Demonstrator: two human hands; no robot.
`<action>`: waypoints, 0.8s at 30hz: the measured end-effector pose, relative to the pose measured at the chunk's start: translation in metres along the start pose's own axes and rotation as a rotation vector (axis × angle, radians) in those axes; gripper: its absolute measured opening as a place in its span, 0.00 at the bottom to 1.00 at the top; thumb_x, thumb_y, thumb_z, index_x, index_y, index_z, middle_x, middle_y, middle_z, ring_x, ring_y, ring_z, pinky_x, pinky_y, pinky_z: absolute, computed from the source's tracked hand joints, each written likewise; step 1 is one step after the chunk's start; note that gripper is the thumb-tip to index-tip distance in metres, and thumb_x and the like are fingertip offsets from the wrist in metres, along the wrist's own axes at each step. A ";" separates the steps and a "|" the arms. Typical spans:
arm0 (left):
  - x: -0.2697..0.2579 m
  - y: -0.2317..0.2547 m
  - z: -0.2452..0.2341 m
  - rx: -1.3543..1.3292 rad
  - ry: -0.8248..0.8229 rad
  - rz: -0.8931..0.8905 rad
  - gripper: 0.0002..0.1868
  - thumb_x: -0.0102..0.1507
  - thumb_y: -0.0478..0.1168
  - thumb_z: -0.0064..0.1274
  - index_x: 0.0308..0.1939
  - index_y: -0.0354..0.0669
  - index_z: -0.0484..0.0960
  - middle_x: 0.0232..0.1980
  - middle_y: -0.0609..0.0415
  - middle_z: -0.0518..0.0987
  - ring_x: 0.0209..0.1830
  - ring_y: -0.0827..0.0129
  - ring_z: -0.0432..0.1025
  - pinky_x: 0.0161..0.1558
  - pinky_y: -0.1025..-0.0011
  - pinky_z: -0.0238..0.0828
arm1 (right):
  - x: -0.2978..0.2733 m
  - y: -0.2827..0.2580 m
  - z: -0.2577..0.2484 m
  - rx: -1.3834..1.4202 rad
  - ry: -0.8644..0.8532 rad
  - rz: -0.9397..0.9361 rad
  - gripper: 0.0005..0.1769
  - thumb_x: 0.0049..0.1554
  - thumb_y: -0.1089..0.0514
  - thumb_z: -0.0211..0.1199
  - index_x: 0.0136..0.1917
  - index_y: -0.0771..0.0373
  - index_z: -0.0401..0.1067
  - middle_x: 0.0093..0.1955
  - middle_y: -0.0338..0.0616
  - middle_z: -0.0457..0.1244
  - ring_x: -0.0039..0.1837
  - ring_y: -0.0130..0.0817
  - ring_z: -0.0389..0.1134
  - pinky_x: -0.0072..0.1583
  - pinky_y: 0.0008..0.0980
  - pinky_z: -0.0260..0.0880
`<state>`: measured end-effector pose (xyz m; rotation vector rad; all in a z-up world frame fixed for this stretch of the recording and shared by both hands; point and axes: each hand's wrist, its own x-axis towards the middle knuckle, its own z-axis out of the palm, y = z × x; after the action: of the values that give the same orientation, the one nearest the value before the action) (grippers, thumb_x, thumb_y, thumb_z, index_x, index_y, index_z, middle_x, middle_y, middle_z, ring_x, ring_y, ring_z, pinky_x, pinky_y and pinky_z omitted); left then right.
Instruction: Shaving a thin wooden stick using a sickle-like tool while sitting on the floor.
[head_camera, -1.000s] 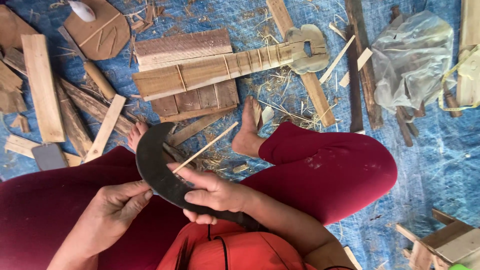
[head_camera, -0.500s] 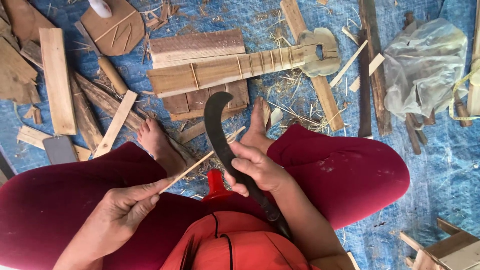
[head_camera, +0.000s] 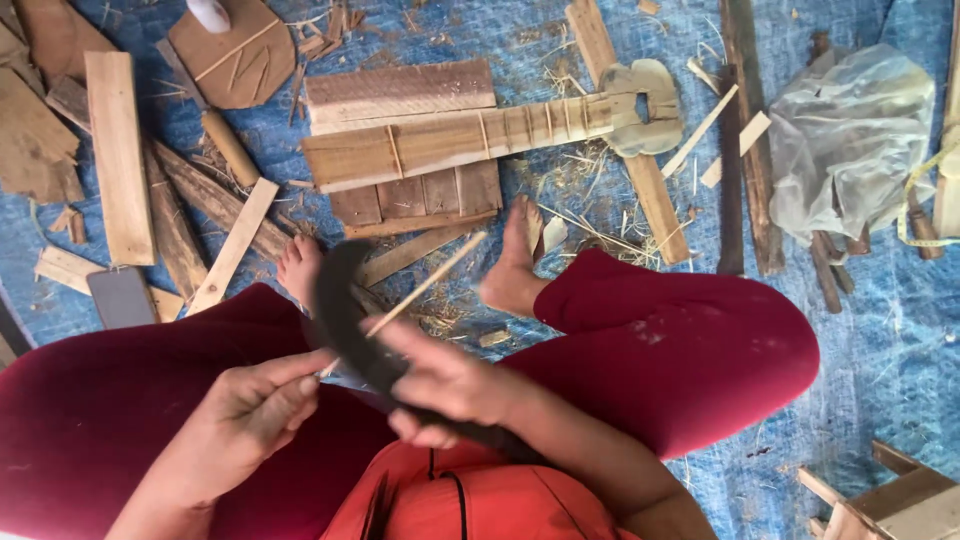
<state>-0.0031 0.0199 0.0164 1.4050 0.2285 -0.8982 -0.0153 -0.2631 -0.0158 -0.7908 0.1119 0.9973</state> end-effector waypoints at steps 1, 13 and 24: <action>0.004 -0.004 0.000 0.014 -0.054 0.024 0.17 0.71 0.38 0.48 0.30 0.33 0.81 0.21 0.54 0.65 0.16 0.72 0.55 0.16 0.74 0.50 | 0.008 0.002 0.011 0.022 -0.212 -0.023 0.41 0.71 0.59 0.45 0.89 0.55 0.28 0.39 0.52 0.62 0.29 0.32 0.58 0.31 0.24 0.57; 0.012 -0.010 -0.003 -0.135 -0.001 -0.114 0.21 0.67 0.33 0.48 0.62 0.33 0.87 0.18 0.55 0.60 0.16 0.71 0.50 0.18 0.73 0.42 | 0.003 -0.006 0.000 0.073 -0.188 0.035 0.40 0.71 0.56 0.45 0.88 0.46 0.28 0.37 0.51 0.60 0.29 0.31 0.58 0.29 0.23 0.56; 0.002 0.015 -0.001 0.044 0.038 -0.062 0.25 0.67 0.35 0.44 0.67 0.39 0.83 0.16 0.50 0.65 0.11 0.69 0.55 0.14 0.73 0.48 | -0.025 -0.065 -0.041 0.081 0.093 -0.408 0.52 0.67 0.51 0.55 0.85 0.42 0.19 0.34 0.45 0.60 0.24 0.23 0.53 0.24 0.21 0.59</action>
<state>0.0088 0.0185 0.0260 1.4631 0.2839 -0.9334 0.0327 -0.3262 0.0002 -0.7484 0.0662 0.5676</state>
